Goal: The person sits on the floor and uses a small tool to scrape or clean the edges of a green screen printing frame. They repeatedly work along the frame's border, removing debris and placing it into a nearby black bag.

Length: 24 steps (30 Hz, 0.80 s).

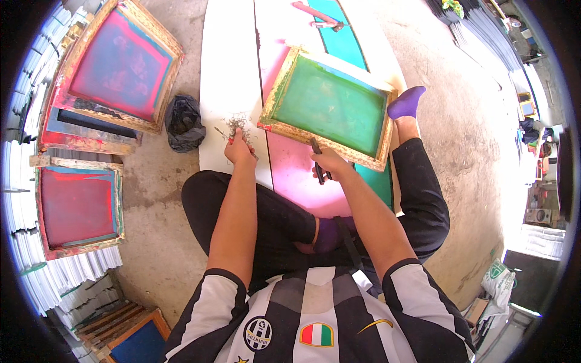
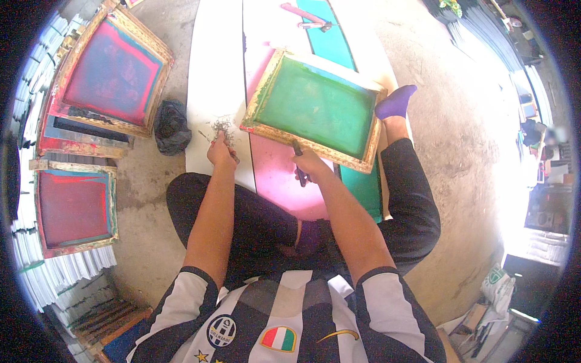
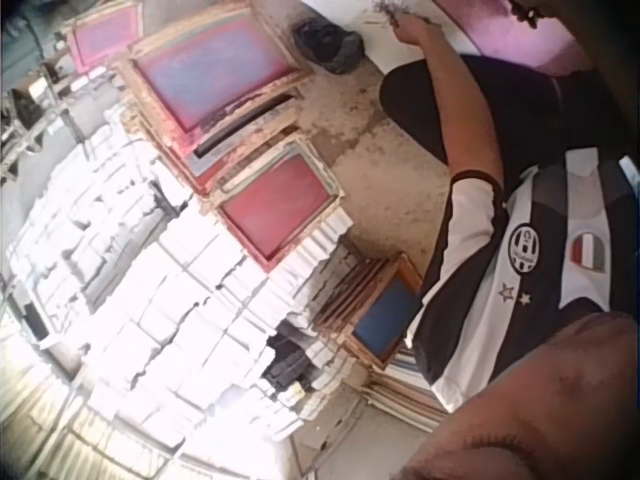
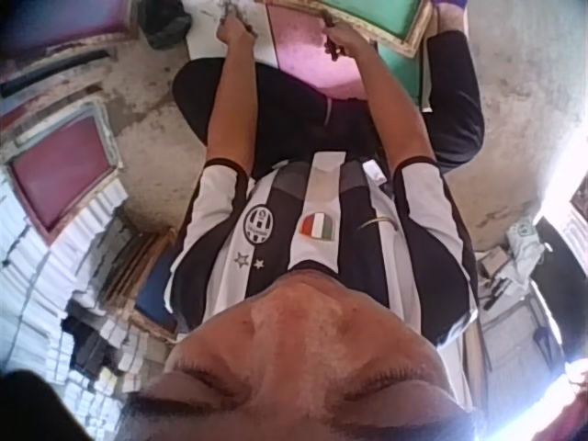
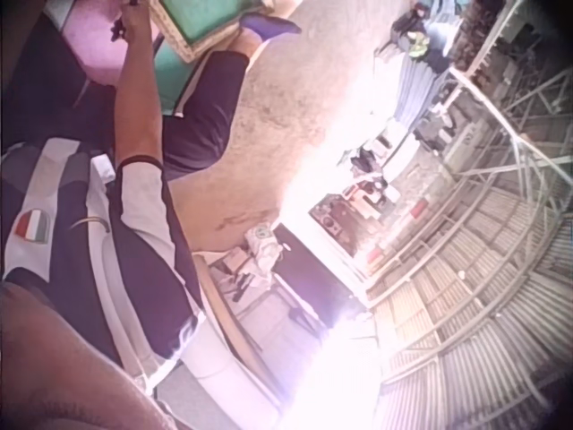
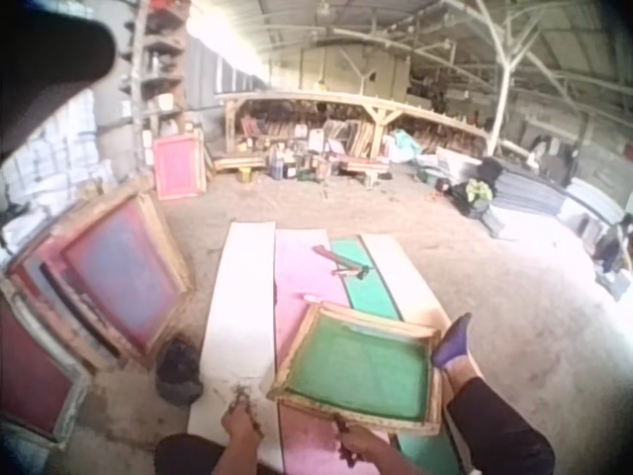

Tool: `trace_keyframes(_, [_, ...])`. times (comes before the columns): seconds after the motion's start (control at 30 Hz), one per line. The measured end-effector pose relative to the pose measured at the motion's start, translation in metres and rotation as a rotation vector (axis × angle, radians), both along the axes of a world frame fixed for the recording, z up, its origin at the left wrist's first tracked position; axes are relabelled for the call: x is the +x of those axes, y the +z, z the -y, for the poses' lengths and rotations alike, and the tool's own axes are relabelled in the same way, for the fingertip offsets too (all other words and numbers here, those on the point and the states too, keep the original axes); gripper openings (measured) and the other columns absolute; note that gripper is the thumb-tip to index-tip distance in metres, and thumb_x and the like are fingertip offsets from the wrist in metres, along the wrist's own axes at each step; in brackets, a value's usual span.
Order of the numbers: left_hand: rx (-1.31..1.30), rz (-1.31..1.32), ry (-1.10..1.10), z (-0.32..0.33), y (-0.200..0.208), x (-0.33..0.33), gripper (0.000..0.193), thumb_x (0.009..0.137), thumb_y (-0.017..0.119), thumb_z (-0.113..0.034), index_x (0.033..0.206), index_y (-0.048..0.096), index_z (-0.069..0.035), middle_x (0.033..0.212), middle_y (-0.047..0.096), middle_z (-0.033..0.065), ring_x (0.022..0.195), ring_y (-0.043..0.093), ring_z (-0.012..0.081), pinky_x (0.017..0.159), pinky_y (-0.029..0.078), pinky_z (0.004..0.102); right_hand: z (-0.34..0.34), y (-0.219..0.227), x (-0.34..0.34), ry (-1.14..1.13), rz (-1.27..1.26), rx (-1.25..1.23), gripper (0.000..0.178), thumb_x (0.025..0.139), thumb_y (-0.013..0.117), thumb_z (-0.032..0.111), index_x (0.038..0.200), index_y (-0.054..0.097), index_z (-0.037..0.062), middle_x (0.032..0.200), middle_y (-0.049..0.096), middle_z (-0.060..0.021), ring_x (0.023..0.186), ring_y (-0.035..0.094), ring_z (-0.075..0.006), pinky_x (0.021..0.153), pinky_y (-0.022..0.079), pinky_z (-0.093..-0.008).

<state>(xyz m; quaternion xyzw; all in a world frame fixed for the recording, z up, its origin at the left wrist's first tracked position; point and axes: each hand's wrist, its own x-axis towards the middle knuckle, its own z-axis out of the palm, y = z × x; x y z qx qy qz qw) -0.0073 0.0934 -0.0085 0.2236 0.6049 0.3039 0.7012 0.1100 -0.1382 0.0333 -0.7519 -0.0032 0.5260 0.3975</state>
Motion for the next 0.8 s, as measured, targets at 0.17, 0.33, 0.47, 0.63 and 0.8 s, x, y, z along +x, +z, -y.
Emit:
trace_keyframes(0.17, [0.002,-0.004,0.029,0.005,0.009,0.005,0.021,0.092,0.070,-0.024,0.084,0.057,-0.008,0.066,0.052,0.0005,0.041,0.041,0.0119,0.036,0.031,0.0277,-0.002,0.000,0.009,-0.019,-0.017,-0.050,0.035,0.091,0.060,0.024,0.110,0.050,-0.0037,0.074,0.057,-0.0140,0.061,0.063,-0.0274,0.048,0.052,-0.0436])
trace_keyframes(0.33, [0.033,0.013,0.015,0.002,0.000,0.005,0.021,0.091,0.070,-0.026,0.086,0.057,-0.009,0.065,0.052,0.0005,0.042,0.042,0.0124,0.037,0.033,0.0292,-0.007,0.002,0.021,0.074,-0.021,-0.134,0.036,0.092,0.058,0.024,0.106,0.051,-0.0084,0.073,0.061,-0.0172,0.056,0.064,-0.0265,0.042,0.049,-0.0433])
trace_keyframes(0.47, [-0.003,0.006,0.007,0.008,0.011,0.011,0.021,0.091,0.069,-0.026,0.087,0.057,-0.010,0.066,0.054,0.0006,0.042,0.042,0.0131,0.037,0.033,0.0297,-0.002,-0.017,0.017,0.032,0.104,-0.130,0.034,0.092,0.057,0.024,0.099,0.054,-0.0095,0.071,0.063,-0.0178,0.051,0.062,-0.0248,0.038,0.047,-0.0407])
trace_keyframes(0.63, [0.002,-0.012,-0.024,0.007,0.005,0.010,0.024,0.092,0.068,-0.031,0.085,0.054,-0.013,0.067,0.053,-0.0002,0.042,0.040,0.0130,0.037,0.029,0.0301,-0.014,-0.002,-0.007,0.008,0.261,-0.211,0.033,0.091,0.055,0.024,0.086,0.056,-0.0084,0.065,0.062,-0.0162,0.048,0.061,-0.0240,0.037,0.046,-0.0388])
trace_keyframes(0.8, [-0.024,-0.039,-0.055,0.010,0.003,0.013,0.025,0.092,0.067,-0.034,0.083,0.054,-0.015,0.067,0.051,-0.0009,0.042,0.039,0.0134,0.038,0.026,0.0307,-0.019,0.000,-0.021,-0.043,0.365,-0.245,0.034,0.091,0.052,0.025,0.077,0.057,-0.0061,0.064,0.062,-0.0161,0.046,0.061,-0.0227,0.036,0.046,-0.0375])
